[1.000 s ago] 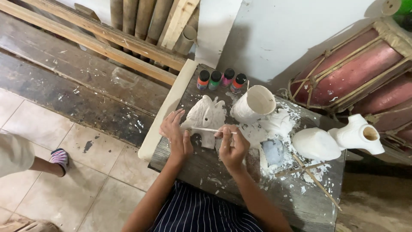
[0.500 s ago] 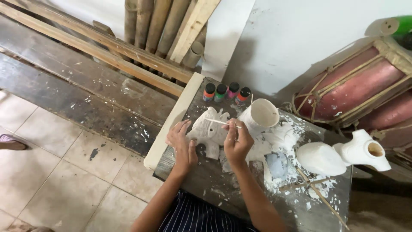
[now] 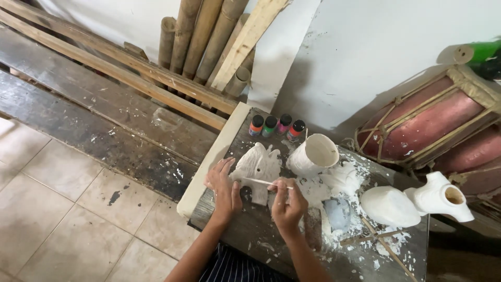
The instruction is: Cleaning and smoothing a plaster sculpture using a wooden stick and hands to remove excess material
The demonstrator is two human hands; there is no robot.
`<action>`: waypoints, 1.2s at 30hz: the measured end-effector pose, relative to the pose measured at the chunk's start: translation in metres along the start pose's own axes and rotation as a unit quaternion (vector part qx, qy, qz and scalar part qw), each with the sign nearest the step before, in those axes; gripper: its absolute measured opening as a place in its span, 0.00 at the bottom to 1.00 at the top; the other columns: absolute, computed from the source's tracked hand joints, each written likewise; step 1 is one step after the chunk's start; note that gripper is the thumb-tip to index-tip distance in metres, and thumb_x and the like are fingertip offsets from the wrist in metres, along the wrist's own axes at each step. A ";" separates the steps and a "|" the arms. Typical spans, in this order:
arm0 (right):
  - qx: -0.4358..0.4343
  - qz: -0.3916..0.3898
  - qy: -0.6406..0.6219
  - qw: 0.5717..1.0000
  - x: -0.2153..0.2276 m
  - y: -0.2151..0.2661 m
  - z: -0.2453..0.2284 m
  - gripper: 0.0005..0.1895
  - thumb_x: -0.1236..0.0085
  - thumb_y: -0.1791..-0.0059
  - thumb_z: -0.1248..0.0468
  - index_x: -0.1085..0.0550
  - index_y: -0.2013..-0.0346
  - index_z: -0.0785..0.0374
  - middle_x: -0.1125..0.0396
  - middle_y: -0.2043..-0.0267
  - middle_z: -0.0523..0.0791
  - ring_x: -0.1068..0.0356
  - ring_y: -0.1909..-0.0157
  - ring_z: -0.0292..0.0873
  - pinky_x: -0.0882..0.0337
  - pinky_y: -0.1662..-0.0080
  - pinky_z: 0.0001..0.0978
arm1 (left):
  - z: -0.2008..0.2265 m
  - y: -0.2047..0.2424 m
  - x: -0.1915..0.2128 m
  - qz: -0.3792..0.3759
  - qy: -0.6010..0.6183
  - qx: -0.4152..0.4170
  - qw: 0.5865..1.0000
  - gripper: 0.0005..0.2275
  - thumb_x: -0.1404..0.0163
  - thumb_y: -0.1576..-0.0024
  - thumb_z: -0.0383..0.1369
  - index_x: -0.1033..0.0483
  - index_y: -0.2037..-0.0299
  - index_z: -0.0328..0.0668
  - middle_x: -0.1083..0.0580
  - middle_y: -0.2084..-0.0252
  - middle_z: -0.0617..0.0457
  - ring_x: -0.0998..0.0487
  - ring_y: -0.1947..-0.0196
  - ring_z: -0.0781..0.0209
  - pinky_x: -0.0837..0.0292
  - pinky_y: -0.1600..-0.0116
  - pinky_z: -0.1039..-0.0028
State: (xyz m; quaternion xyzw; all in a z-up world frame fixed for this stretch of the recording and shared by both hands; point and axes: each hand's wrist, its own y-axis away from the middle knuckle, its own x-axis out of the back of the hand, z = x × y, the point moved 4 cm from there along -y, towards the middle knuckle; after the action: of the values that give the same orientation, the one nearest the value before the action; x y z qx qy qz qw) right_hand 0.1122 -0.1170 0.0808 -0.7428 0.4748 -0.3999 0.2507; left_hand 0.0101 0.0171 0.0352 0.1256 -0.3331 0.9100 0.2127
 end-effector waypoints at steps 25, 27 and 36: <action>0.005 0.020 0.060 0.998 0.008 -0.025 0.021 0.09 0.56 0.42 0.69 0.26 0.60 0.67 0.29 0.63 0.47 0.29 0.61 0.44 0.28 0.58 0.33 | 0.003 -0.005 -0.001 0.009 -0.013 -0.010 1.000 0.26 0.75 0.32 0.48 0.35 0.38 0.36 0.33 0.41 0.40 0.36 0.37 0.44 0.47 0.34 0.53; -0.008 0.007 0.062 0.998 0.010 -0.021 0.019 0.08 0.55 0.43 0.69 0.26 0.59 0.67 0.29 0.62 0.47 0.30 0.62 0.44 0.29 0.58 0.34 | 0.003 -0.004 -0.001 0.010 -0.012 -0.008 1.000 0.26 0.76 0.33 0.48 0.35 0.38 0.35 0.33 0.41 0.39 0.36 0.37 0.44 0.47 0.33 0.53; 0.069 -0.057 0.052 0.995 0.017 0.001 -0.001 0.08 0.54 0.43 0.67 0.27 0.58 0.68 0.29 0.62 0.50 0.30 0.61 0.46 0.26 0.59 0.35 | -0.002 -0.002 -0.003 0.010 -0.036 -0.014 0.999 0.26 0.76 0.33 0.48 0.35 0.38 0.38 0.33 0.41 0.42 0.36 0.37 0.46 0.50 0.33 0.54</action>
State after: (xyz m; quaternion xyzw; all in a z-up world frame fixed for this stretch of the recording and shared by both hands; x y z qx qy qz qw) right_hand 0.1147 -0.1331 0.0864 -0.7276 0.4155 -0.4836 0.2532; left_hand 0.0130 0.0184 0.0340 0.1523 -0.3546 0.9021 0.1929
